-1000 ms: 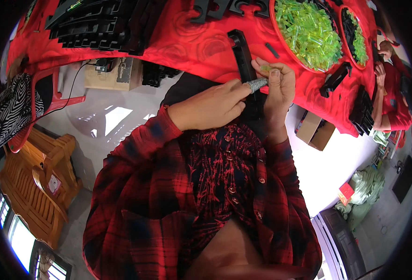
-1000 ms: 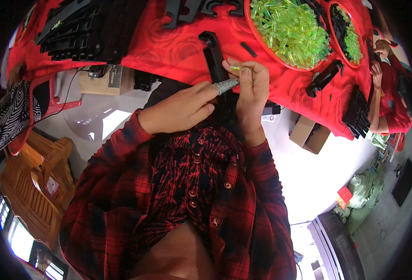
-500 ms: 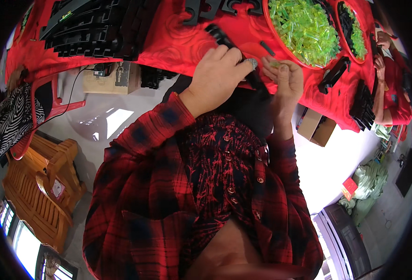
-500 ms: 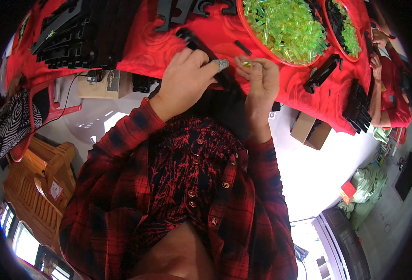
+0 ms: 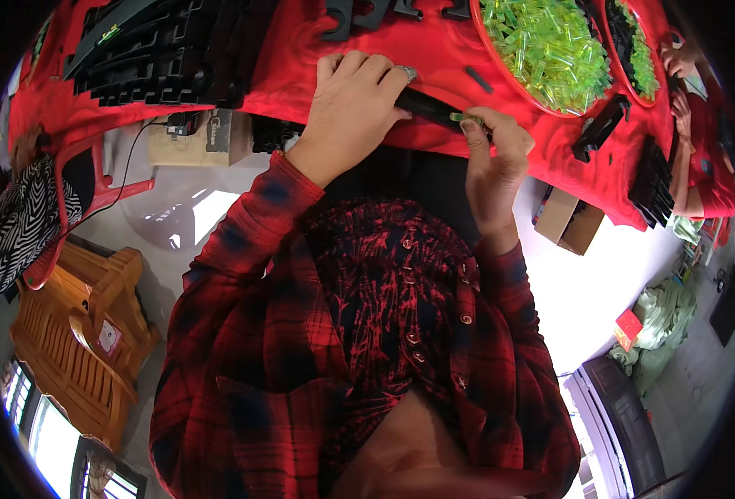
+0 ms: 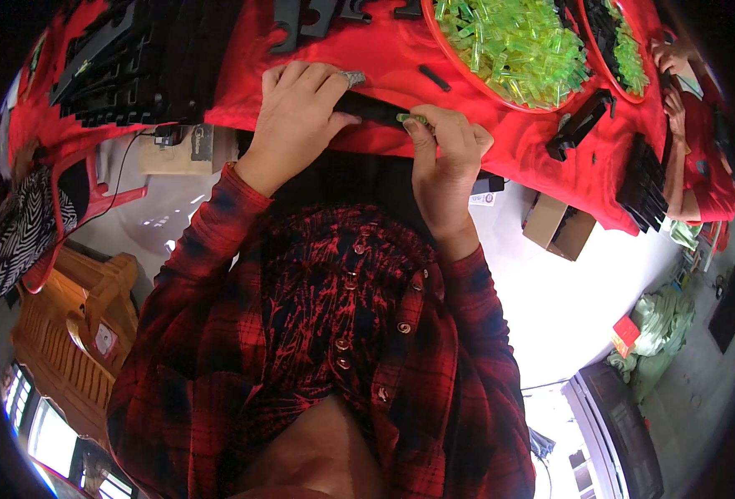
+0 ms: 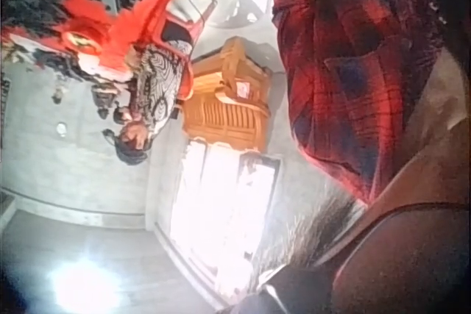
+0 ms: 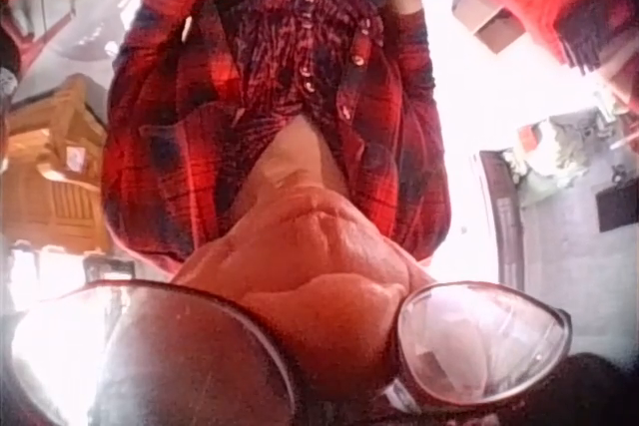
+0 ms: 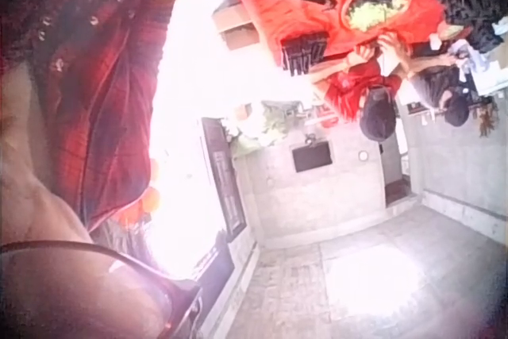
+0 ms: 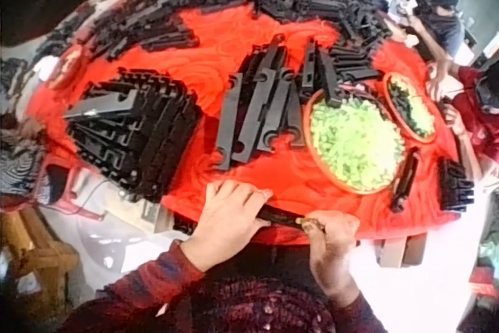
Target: The person assembles small plastic components by hand on a table.
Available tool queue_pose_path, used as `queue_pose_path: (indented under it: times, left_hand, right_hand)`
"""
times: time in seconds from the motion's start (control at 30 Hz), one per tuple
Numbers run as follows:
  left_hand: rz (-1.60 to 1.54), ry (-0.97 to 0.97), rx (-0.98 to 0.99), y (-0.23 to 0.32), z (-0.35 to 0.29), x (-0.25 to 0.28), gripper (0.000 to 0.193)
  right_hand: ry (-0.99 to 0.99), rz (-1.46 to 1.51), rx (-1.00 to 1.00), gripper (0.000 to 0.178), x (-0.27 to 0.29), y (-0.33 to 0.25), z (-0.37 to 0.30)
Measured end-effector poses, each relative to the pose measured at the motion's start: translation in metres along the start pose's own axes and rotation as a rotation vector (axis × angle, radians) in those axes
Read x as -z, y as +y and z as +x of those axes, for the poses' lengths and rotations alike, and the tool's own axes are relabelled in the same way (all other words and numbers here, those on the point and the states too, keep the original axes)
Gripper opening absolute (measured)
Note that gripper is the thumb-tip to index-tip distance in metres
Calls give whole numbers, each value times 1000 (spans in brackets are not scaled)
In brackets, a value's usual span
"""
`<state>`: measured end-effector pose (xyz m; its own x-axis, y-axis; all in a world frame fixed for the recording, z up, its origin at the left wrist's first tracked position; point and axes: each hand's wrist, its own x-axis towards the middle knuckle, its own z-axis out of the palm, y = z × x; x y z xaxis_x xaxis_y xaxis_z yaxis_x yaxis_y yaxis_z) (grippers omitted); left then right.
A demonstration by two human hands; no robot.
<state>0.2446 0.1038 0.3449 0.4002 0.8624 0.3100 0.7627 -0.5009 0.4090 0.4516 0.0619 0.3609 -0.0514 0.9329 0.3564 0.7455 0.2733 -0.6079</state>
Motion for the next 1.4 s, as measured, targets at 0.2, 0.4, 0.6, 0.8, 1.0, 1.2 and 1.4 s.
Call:
queue_pose_path:
  times: [0.2,0.4,0.6,0.8,1.0,1.2,1.4]
  left_hand:
    - [-37,17,12,-2,-1,0,39]
    - [-65,24,41,-2,-1,-2,37]
    - [-89,32,43,-1,0,-2,36]
    - [-86,29,49,-1,-1,-3,35]
    - [-94,37,65,-1,-1,-6,35]
    - [-84,56,61,0,2,-6,34]
    - [-74,57,18,0,4,-3,37]
  right_hand:
    - [59,-189,71,12,-15,-1,-2]
    - [62,-203,100,12,-21,-1,-1]
    - [35,-208,77,11,-22,2,-2]
    - [93,-219,91,16,-29,7,-5]
    - [117,-177,106,17,-34,9,-7]
    - [121,-207,84,20,-36,7,-5]
    - [108,-137,10,14,-19,-2,-5]
